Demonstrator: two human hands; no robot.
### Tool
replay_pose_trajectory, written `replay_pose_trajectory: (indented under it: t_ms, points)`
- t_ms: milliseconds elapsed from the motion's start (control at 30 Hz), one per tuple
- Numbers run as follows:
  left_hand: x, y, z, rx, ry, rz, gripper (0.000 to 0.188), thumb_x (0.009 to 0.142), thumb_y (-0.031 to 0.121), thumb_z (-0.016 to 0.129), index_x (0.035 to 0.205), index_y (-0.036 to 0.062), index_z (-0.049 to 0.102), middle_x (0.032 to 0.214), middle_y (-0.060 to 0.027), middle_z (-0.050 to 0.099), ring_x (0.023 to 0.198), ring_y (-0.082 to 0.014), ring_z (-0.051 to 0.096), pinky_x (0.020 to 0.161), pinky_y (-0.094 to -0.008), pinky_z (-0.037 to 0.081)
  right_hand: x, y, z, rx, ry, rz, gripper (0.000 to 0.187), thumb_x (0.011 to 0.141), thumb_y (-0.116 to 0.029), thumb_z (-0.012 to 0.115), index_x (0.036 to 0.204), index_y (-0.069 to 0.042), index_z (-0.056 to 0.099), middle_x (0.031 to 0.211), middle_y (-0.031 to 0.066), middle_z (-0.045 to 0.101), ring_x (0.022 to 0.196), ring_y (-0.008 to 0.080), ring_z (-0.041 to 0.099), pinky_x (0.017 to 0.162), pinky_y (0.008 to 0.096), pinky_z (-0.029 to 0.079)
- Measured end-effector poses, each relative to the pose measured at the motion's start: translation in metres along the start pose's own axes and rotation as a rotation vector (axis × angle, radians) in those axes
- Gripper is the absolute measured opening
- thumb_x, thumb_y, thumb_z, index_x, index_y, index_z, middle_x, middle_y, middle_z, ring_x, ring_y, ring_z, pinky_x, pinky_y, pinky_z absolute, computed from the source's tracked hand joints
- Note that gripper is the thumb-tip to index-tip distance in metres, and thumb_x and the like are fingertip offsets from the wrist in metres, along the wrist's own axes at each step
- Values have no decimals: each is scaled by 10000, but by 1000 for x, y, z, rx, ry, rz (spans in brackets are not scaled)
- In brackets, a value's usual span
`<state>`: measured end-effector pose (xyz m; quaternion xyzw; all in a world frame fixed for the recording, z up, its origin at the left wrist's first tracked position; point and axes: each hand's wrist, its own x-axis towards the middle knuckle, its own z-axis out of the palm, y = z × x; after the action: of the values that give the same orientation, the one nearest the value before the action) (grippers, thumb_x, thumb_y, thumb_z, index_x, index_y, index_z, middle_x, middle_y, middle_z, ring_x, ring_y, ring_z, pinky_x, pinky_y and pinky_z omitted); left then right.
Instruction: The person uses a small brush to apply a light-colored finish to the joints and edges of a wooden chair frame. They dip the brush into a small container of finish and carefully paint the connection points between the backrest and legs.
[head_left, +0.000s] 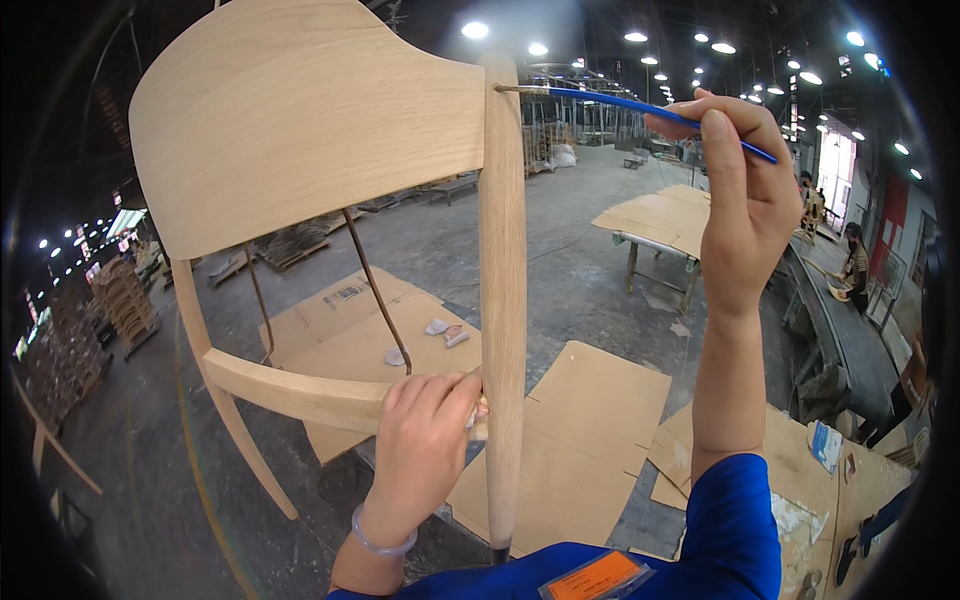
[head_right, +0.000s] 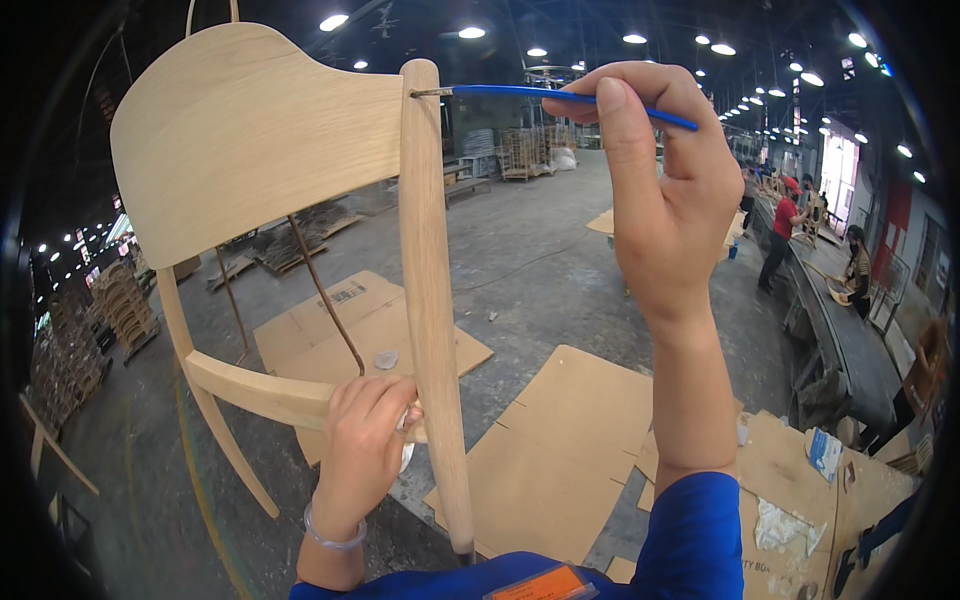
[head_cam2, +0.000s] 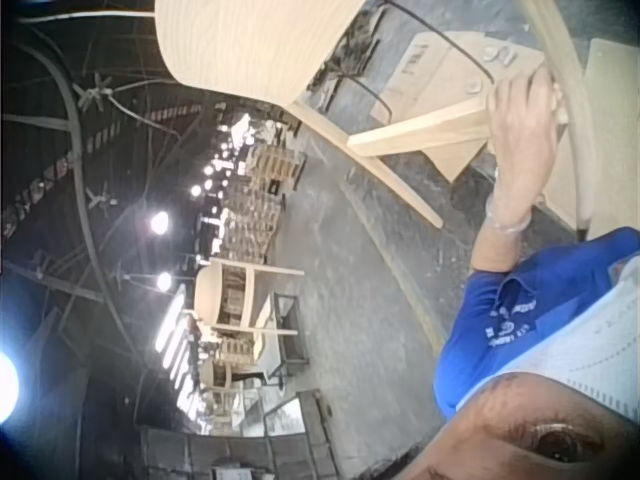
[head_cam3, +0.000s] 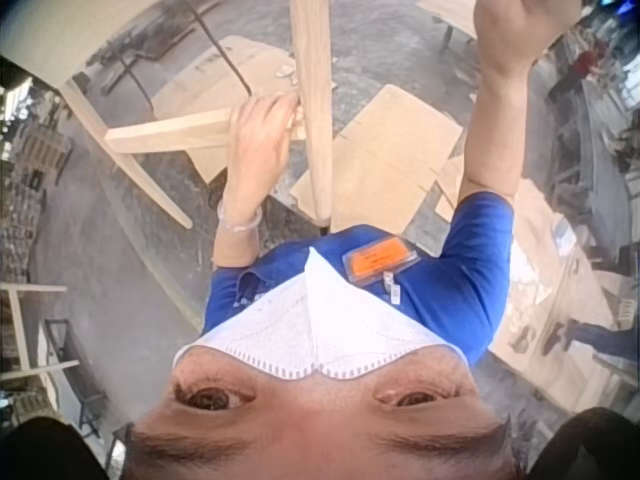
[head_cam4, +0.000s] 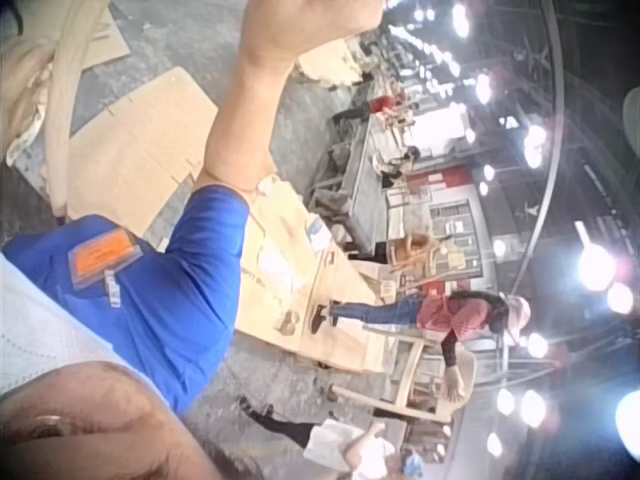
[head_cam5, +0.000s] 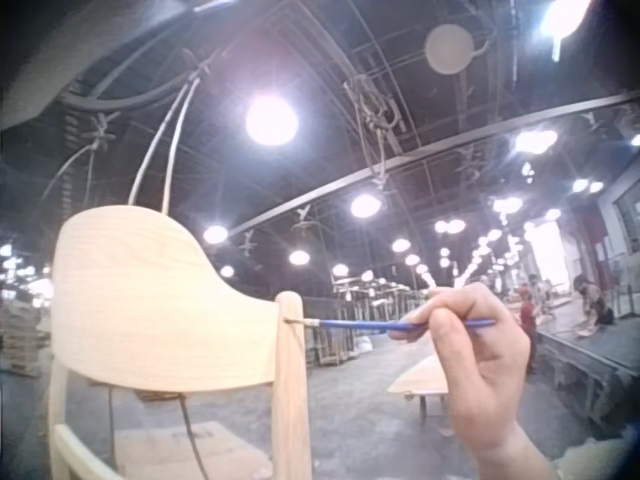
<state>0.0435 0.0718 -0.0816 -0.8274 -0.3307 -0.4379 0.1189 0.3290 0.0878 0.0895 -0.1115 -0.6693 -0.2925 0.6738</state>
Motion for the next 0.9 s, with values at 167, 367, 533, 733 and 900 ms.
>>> replay_pose_trajectory:
  t_ms: [167, 367, 533, 733, 900]
  points:
    - [-1, -2, 0, -18, -1, -20, 181, 1029, 128, 690, 1160, 6, 710, 1111, -129, 745, 1075, -355, 684, 984, -483, 482, 0, 1, 3, 60, 15, 49, 190, 1132, -95, 620, 1131, 59, 732, 1043, 115, 767, 986, 220, 807, 897, 308, 607]
    - [-1, -3, -1, -20, 0, -20, 184, 1029, 129, 690, 1163, 4, 708, 1115, -131, 744, 1069, -355, 682, 973, -482, 483, 1, 2, 4, 100, 26, 62, 185, 1132, -95, 622, 1138, 54, 732, 1046, 117, 767, 999, 225, 807, 904, 304, 607]
    - [-1, -6, 0, -28, 12, -14, 183, 1027, 123, 689, 1165, 5, 708, 1111, -132, 742, 1062, -355, 679, 959, -479, 485, 1, 6, 8, 123, 6, 40, 182, 1134, -95, 621, 1145, 49, 732, 1054, 115, 769, 1001, 225, 810, 903, 294, 599]
    - [-1, -10, -1, -32, 3, -19, 181, 1029, 121, 685, 1167, 5, 706, 1115, -136, 740, 1064, -357, 678, 958, -480, 485, 1, 8, 11, 107, -2, 39, 190, 1133, -103, 623, 1134, 50, 736, 1054, 111, 771, 1004, 229, 812, 894, 293, 600]
    - [-1, -12, -3, -10, 2, -11, 226, 1022, 101, 688, 1226, 12, 728, 1112, -125, 736, 1054, -328, 676, 968, -464, 486, -1, 9, 14, 82, -11, 27, 197, 1133, -105, 623, 1121, 51, 742, 1052, 112, 769, 1000, 231, 813, 883, 296, 605]
